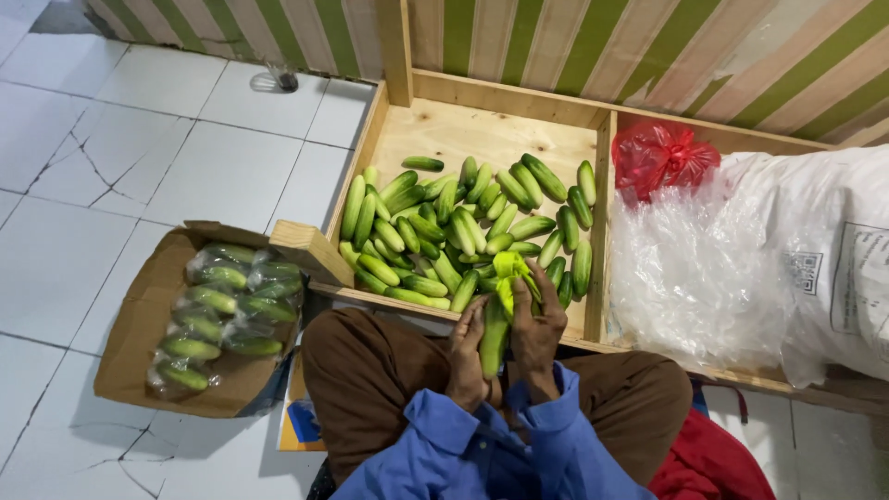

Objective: Packing cucumbers into plastic bags and placing them into a cardboard box

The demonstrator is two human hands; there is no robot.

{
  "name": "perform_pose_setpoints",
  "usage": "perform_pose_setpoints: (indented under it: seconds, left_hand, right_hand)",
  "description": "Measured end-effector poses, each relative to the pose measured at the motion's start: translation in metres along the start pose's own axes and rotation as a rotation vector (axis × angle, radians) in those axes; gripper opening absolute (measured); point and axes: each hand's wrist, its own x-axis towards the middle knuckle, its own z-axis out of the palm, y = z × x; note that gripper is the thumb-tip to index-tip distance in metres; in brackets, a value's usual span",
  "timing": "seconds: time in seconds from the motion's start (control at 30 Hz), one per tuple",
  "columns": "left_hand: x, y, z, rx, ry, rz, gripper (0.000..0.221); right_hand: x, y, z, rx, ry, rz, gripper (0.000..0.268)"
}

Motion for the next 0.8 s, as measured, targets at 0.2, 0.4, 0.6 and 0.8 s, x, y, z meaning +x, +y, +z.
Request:
perform_pose_setpoints:
  seconds: [0.2, 0.4, 0.6, 0.8]
  left_hand:
    - [-0.014, 0.019, 0.032, 0.215, -0.026, 0.214, 0.055]
    - [-0.014, 0.042, 0.056, 0.611, -0.148, 0.732, 0.042]
    - [-0.010, 0.009, 0.035, 1.039, -0.175, 0.732, 0.064]
    - [-0.007, 0.002, 0.054, 0.703, 0.191, 0.185, 0.047]
  right_hand:
    - [-0.009, -0.004, -0.001, 0.284, 0.044, 0.523, 0.025]
    - [-0.029, 0.015, -0.016, 0.069, -0.031, 0.335, 0.027]
    - [-0.039, 0.033, -0.025, -0.184, -0.184, 0.126, 0.030]
    - [-0.079, 0.056, -0.089, -0.450, -0.354, -0.078, 0.032]
